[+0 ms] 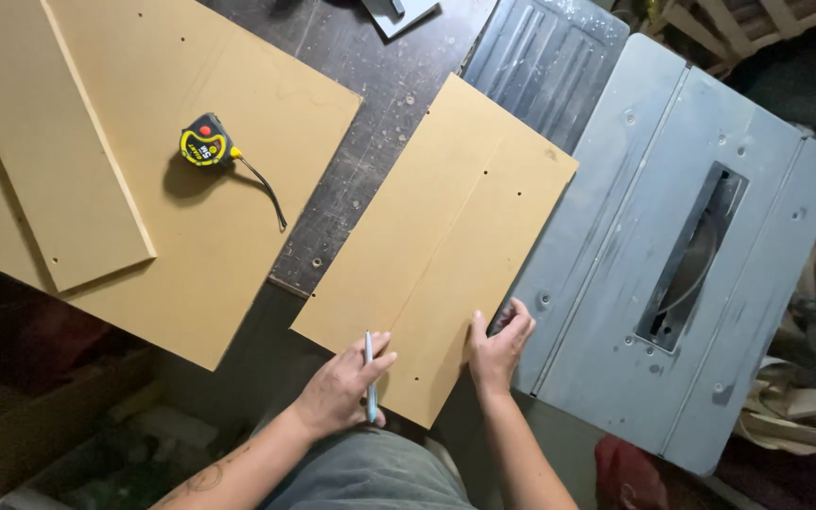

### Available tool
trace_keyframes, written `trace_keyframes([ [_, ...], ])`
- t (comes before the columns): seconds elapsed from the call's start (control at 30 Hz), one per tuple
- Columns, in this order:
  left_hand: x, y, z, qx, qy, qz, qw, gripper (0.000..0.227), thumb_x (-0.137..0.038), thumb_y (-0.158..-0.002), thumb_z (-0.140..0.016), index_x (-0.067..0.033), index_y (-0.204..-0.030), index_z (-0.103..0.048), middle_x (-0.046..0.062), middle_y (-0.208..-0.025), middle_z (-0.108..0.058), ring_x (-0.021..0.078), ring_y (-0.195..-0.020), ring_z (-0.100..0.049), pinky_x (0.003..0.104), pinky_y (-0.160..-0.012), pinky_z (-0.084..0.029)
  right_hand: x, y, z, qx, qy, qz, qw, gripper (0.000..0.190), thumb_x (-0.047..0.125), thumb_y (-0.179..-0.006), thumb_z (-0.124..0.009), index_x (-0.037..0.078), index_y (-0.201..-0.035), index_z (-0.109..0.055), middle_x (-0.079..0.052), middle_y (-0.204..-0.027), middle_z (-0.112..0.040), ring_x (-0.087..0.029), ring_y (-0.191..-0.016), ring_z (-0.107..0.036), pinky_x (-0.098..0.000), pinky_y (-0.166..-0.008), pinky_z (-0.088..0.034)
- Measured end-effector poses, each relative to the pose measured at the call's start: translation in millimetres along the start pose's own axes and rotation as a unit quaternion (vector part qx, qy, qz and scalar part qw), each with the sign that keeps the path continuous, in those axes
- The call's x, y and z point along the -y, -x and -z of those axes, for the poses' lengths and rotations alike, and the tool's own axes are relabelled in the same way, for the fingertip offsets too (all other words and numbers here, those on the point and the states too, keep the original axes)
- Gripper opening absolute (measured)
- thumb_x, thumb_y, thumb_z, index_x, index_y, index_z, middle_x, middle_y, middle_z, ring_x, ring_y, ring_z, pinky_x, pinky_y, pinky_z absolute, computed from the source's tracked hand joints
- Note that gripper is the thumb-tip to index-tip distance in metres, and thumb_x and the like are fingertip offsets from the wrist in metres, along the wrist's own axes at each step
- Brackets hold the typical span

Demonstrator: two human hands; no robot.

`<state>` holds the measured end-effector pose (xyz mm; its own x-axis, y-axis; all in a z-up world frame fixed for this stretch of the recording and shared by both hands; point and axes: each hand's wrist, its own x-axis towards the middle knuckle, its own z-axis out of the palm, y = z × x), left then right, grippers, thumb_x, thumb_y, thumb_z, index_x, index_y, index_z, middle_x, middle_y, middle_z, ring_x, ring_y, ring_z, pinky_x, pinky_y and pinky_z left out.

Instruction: Measuring, marking, and cutting wooden boards using a tape measure, pen, and table saw.

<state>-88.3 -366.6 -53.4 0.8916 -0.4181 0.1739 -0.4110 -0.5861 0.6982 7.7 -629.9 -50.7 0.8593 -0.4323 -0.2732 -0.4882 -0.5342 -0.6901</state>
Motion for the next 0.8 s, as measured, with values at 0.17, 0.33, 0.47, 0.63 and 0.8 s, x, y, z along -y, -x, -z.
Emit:
trace_keyframes([
  [0.17, -0.5, -4.4, 16.1, -0.001, -0.042, -0.064, 0.997, 0.056, 0.015, -0.086, -0.047, -0.0034, -0.137, -0.057, 0.027, -0.152, -0.055, 0.0427, -0.138, -0.058, 0.048, -0.115, -0.05, 15.9, -0.3, -9.3, 0.018, -0.07, 0.062, 0.995, 0.09, 0.031, -0.086, -0.073, 0.002, -0.16, -0.03, -0.017, -0.156, -0.037, -0.033, -0.15, -0.039, -0.0467, -0.123, -0.037],
  [0.33, 11.1, -5.6, 18.0, -0.006, -0.025, -0.076, 0.997, 0.053, 0.014, -0.082, -0.052, -0.0029, -0.131, -0.06, 0.027, -0.151, -0.056, 0.0423, -0.136, -0.059, 0.049, -0.107, -0.053, -9.1, -0.2, -31.4, -0.028, -0.096, 0.115, 0.988, 0.08, 0.026, -0.091, -0.074, 0.002, -0.157, -0.036, -0.018, -0.158, -0.044, -0.032, -0.149, -0.044, -0.0422, -0.124, -0.038],
  [0.47, 17.5, -2.6, 10.2, -0.04, -0.039, -0.082, 0.995, 0.035, 0.007, -0.096, -0.058, -0.0064, -0.127, -0.065, 0.024, -0.148, -0.061, 0.0393, -0.131, -0.062, 0.048, -0.102, -0.056, -16.4, -4.8, -37.3, -0.032, -0.177, 0.114, 0.977, 0.079, 0.021, -0.091, -0.076, 0.001, -0.157, -0.036, -0.02, -0.158, -0.05, -0.028, -0.145, -0.05, -0.0374, -0.121, -0.043],
  [0.63, 30.6, 6.9, -10.5, -0.087, -0.027, -0.073, 0.993, 0.035, -0.001, -0.095, -0.066, -0.012, -0.128, -0.07, 0.017, -0.136, -0.07, 0.0341, -0.13, -0.065, 0.043, -0.103, -0.057, -55.5, -24.0, -52.1, -0.039, -0.24, 0.125, 0.962, 0.086, 0.012, -0.09, -0.081, 0.003, -0.161, -0.033, -0.017, -0.152, -0.054, -0.022, -0.125, -0.063, -0.032, -0.104, -0.053],
  [0.8, 36.9, 9.6, -23.7, -0.12, -0.029, -0.048, 0.991, 0.04, -0.008, -0.093, -0.069, -0.0198, -0.132, -0.073, 0.008, -0.125, -0.077, 0.0268, -0.127, -0.068, 0.037, -0.1, -0.058, -81.3, -42.0, -54.9, -0.068, -0.235, 0.151, 0.958, 0.095, 0.003, -0.086, -0.088, 0.005, -0.163, -0.033, -0.012, -0.141, -0.057, -0.02, -0.116, -0.068, -0.029, -0.093, -0.061],
])
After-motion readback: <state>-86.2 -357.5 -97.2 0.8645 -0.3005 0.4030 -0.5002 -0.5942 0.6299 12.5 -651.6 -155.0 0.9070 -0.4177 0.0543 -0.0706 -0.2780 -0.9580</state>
